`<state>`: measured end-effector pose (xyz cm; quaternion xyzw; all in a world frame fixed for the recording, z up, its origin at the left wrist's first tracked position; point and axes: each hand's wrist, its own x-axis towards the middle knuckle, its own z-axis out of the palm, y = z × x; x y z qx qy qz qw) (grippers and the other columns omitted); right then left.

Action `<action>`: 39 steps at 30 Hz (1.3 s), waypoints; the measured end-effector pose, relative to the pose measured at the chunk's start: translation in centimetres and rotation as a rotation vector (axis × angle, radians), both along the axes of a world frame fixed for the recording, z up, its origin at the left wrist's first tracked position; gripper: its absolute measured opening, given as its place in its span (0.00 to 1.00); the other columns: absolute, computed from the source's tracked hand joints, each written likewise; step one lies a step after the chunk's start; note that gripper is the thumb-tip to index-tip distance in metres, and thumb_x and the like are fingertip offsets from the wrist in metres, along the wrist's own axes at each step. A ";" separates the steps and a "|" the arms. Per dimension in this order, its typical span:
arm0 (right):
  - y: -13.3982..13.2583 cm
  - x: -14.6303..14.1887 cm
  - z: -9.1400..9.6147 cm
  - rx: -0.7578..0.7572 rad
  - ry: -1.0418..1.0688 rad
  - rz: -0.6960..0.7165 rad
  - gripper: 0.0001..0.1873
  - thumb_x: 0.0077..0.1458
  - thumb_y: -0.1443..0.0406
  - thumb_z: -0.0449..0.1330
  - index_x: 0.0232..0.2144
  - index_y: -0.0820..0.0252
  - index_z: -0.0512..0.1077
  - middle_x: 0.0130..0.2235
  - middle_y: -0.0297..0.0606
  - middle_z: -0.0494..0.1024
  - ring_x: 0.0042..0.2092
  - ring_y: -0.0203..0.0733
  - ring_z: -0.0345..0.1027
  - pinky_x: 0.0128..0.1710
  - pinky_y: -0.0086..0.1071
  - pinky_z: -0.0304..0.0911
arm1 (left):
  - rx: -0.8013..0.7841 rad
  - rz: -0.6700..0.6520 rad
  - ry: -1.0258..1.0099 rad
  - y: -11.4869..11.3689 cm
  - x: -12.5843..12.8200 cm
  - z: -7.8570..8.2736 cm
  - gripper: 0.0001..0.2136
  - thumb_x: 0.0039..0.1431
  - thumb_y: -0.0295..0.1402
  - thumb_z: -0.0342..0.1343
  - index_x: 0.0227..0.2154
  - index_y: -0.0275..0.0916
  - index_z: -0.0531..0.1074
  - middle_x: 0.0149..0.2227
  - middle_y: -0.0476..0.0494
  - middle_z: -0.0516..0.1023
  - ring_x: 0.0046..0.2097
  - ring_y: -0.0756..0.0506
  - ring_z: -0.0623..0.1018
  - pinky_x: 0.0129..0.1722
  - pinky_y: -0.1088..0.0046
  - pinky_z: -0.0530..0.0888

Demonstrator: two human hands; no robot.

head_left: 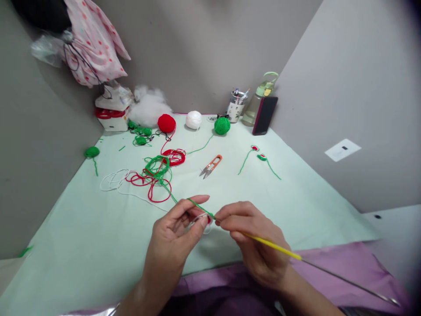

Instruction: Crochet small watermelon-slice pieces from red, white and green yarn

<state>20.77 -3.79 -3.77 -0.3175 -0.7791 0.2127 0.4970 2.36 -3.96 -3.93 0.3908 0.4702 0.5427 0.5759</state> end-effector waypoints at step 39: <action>3.0 -1.9 -1.2 -0.993 0.915 0.245 0.10 0.48 0.61 0.81 0.31 0.56 0.85 0.29 0.31 0.79 0.28 0.31 0.70 0.31 0.23 0.69 | -0.070 -0.148 -0.263 0.8 0.0 -0.7 0.19 0.57 0.31 0.75 0.51 0.49 0.84 0.34 0.53 0.78 0.37 0.52 0.78 0.40 0.80 0.75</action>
